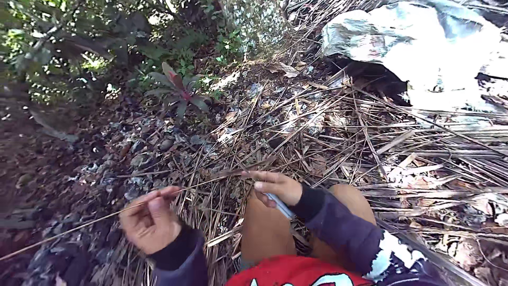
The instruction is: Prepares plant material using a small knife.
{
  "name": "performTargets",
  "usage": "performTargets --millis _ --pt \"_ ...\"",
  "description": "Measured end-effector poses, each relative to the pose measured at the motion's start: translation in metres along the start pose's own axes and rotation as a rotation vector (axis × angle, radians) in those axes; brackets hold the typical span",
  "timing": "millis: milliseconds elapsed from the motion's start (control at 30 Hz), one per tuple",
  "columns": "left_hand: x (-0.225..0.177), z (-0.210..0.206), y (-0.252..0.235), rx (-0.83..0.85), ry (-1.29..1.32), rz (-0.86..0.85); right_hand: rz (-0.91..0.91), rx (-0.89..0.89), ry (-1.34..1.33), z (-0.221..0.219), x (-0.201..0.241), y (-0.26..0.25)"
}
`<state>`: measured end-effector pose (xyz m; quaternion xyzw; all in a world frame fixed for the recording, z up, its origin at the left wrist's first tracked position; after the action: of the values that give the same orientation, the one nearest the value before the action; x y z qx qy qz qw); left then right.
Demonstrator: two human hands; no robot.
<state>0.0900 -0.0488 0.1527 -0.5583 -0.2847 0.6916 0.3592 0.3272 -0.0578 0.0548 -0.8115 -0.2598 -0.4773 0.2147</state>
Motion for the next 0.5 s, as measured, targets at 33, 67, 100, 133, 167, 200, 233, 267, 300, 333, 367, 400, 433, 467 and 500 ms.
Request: performTargets --millis 33,67,100,133,167,200,233,267,300,333,367,400,433,467,500 --pt "0.001 -0.008 0.005 -0.027 0.061 0.011 0.045 -0.013 -0.089 0.000 -0.003 -0.006" --pt "0.004 -0.012 0.011 -0.050 0.113 0.016 0.102 -0.055 -0.165 0.005 -0.002 -0.009" --pt "0.008 -0.014 0.019 -0.073 0.159 0.019 0.144 -0.108 -0.214 0.014 0.000 -0.009" --pt "0.012 -0.013 0.026 -0.103 0.195 0.031 0.166 -0.153 -0.234 0.022 0.002 -0.008" --pt "0.015 -0.012 0.033 -0.139 0.214 0.045 0.168 -0.172 -0.239 0.026 0.001 -0.005" --pt "0.018 -0.009 0.039 -0.172 0.223 0.056 0.162 -0.154 -0.235 0.024 -0.002 -0.002" --pt "0.020 -0.008 0.044 -0.199 0.227 0.063 0.144 -0.094 -0.215 0.016 -0.006 0.000" --pt "0.021 -0.007 0.048 -0.222 0.223 0.074 0.112 -0.010 -0.187 0.003 -0.011 0.002" --pt "0.021 -0.008 0.050 -0.244 0.217 0.091 0.075 0.068 -0.165 -0.010 -0.016 0.002" --pt "0.020 -0.010 0.051 -0.258 0.218 0.105 0.044 0.120 -0.160 -0.021 -0.022 0.001" --pt "0.019 -0.015 0.053 -0.254 0.230 0.115 0.026 0.133 -0.172 -0.026 -0.029 -0.001" --pt "0.019 -0.020 0.055 -0.239 0.250 0.127 0.021 0.108 -0.196 -0.027 -0.033 -0.003" --pt "0.019 -0.026 0.059 -0.229 0.285 0.154 0.028 0.058 -0.222 -0.024 -0.036 -0.005" --pt "0.021 -0.033 0.064 -0.229 0.334 0.221 0.044 0.004 -0.254 -0.018 -0.036 -0.006" --pt "0.024 -0.041 0.072 -0.231 0.389 0.338 0.063 -0.055 -0.281 -0.011 -0.035 -0.006"
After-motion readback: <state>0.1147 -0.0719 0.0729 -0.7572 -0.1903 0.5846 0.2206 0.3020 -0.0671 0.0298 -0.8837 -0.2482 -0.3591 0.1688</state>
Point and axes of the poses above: each hand's wrist, its own y-axis away from the middle knuckle, its own z-axis out of the back of the hand, x = y × z, the point moved 7 cm from there along -y, towards the middle knuckle, and after that the axes turned 13 degrees about x, right-handed, at the moved point
